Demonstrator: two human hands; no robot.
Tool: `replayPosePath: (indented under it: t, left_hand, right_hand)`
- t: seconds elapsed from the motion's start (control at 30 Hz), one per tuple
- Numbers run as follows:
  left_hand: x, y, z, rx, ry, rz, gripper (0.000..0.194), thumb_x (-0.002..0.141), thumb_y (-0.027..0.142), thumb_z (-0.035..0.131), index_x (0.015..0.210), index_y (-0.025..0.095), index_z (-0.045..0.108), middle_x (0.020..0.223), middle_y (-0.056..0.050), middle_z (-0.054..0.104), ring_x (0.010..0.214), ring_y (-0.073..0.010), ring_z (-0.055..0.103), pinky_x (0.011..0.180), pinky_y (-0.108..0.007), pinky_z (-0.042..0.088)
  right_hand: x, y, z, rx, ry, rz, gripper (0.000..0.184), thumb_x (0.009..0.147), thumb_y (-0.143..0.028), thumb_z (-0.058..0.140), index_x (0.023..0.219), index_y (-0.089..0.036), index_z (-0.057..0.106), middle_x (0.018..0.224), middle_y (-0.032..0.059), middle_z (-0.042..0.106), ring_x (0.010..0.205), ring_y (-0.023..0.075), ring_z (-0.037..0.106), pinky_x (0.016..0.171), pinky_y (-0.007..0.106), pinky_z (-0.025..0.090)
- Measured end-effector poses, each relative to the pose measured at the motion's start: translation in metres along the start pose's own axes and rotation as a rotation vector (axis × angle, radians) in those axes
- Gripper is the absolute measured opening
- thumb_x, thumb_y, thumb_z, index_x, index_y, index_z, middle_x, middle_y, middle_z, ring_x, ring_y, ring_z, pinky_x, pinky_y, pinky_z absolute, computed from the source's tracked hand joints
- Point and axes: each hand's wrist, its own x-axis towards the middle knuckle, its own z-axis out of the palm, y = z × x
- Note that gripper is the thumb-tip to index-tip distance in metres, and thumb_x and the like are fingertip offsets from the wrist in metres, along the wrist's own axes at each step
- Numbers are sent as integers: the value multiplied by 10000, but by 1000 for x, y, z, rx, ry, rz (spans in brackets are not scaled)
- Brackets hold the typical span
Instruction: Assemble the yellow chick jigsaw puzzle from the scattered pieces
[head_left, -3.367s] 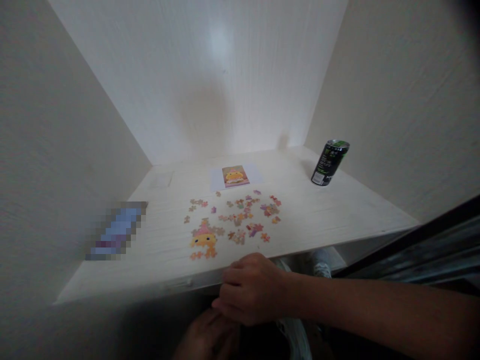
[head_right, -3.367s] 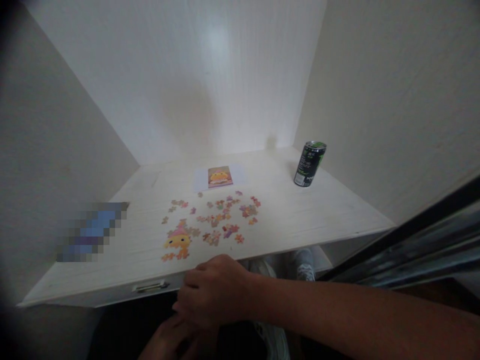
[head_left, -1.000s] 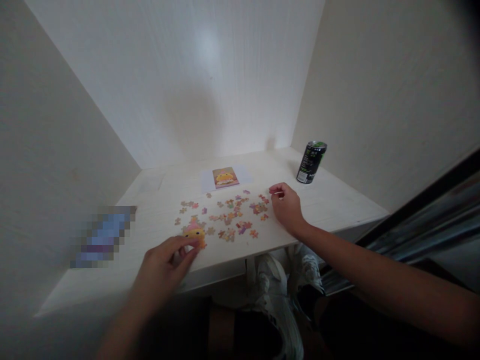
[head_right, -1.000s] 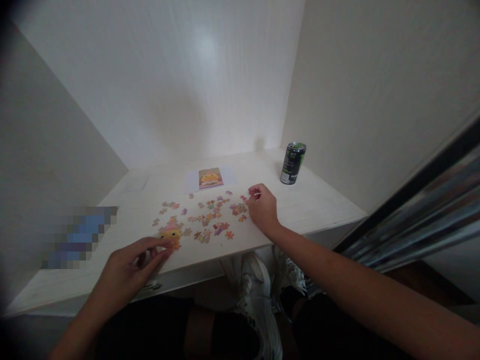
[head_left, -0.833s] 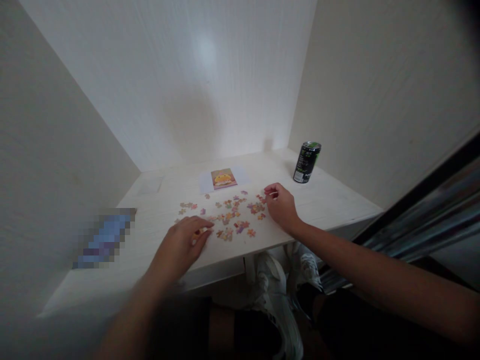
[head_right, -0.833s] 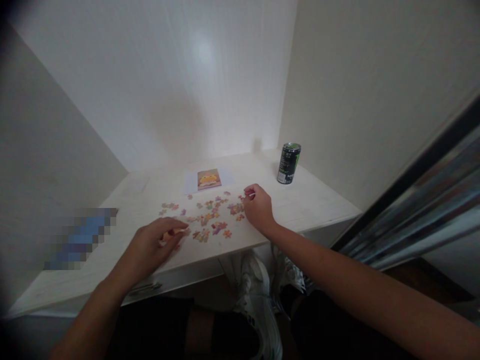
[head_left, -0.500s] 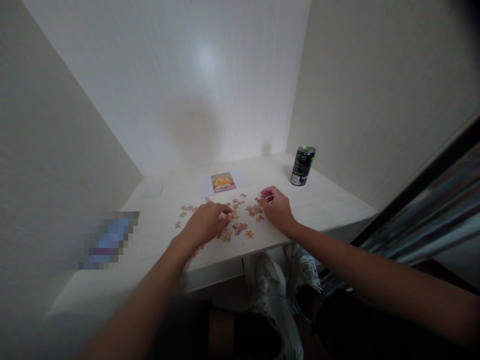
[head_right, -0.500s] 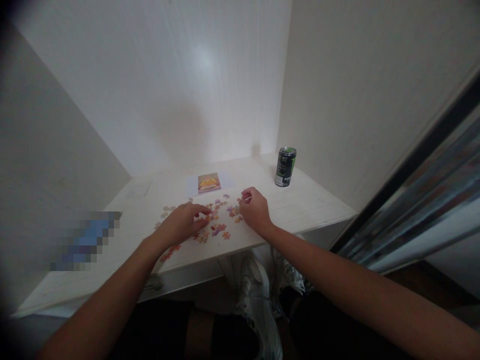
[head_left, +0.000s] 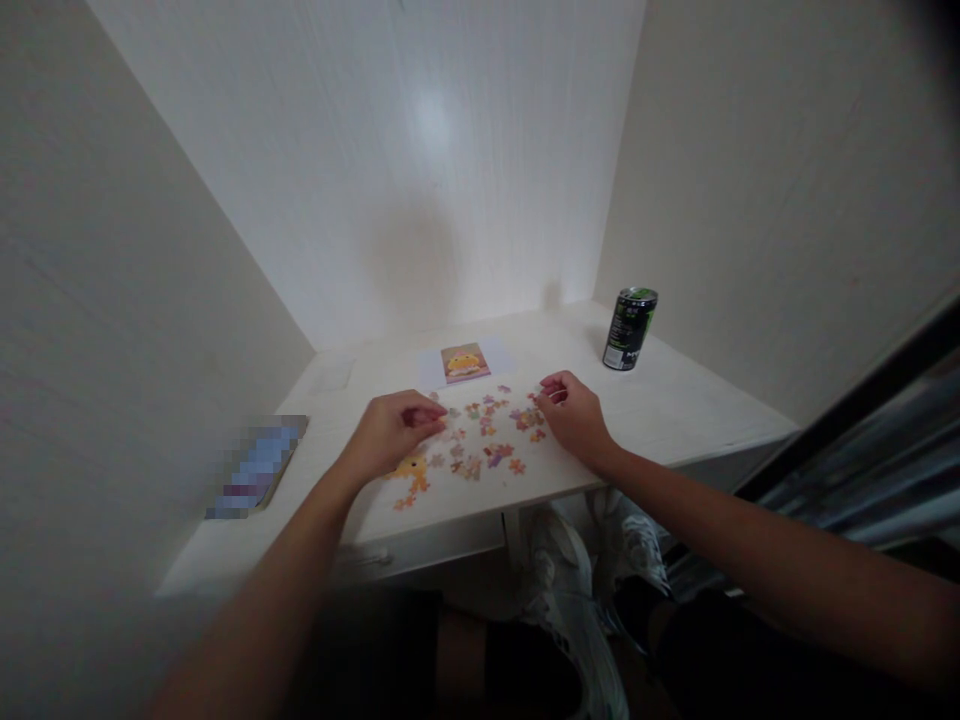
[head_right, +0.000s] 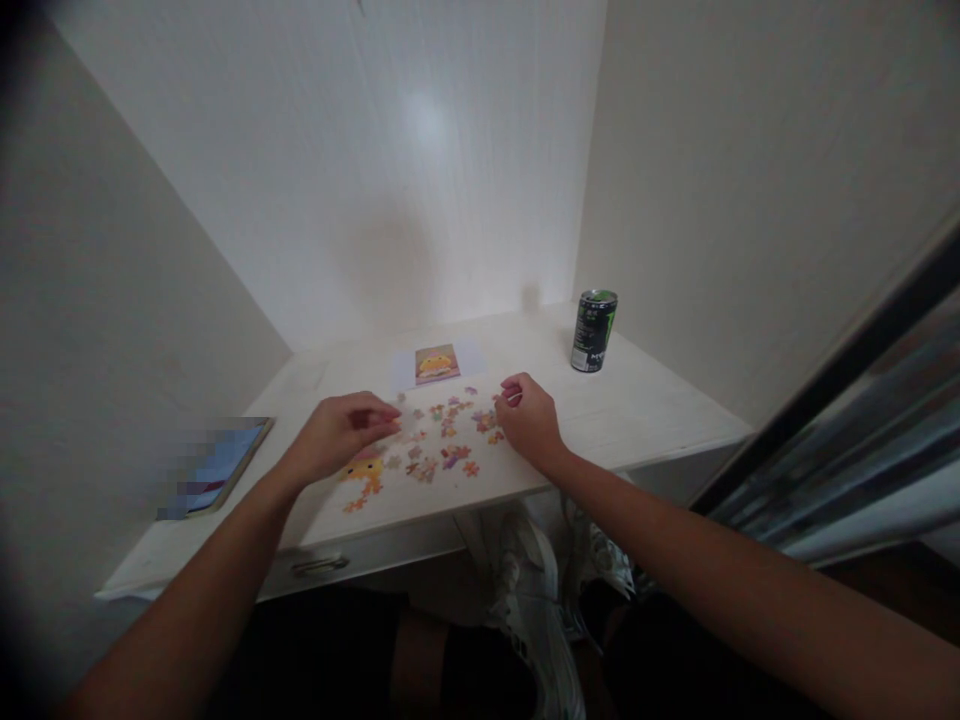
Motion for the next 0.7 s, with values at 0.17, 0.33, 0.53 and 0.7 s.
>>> replayPosePath:
  t: [0.17, 0.33, 0.53, 0.7]
  left_hand:
    - [-65, -26, -34, -39, 92, -237, 297, 775, 467, 744, 908, 202, 746, 914, -45, 699, 787, -171, 631, 694, -252, 482]
    - [-98, -38, -18, -108, 138, -191, 225, 768, 440, 752, 856, 233, 768, 925, -45, 687, 829, -169, 637, 724, -240, 492]
    - [-98, -45, -3, -56, 202, -164, 179, 815, 437, 720, 871, 270, 755, 920, -1, 685, 831, -150, 634, 716, -244, 479]
    - [-100, -49, 0, 71, 213, -92, 173, 858, 442, 686, 901, 283, 740, 911, 29, 681, 777, -133, 622, 662, -248, 473]
  right_hand:
    - [0, 1, 2, 14, -1, 13, 137, 753, -229, 591, 880, -178, 600, 743, 16, 641, 671, 169, 601, 663, 306, 469]
    - [-1, 2, 2, 16, -21, 4, 146, 754, -226, 590, 893, -181, 600, 758, 18, 638, 679, 170, 597, 666, 307, 473]
    - [-2, 2, 2, -5, -29, -3, 156, 747, -210, 586, 899, -178, 600, 763, 21, 643, 686, 174, 600, 674, 312, 476]
    - [-1, 1, 2, -17, -30, 1, 157, 742, -203, 587, 895, -176, 605, 761, 21, 648, 686, 170, 603, 669, 305, 475]
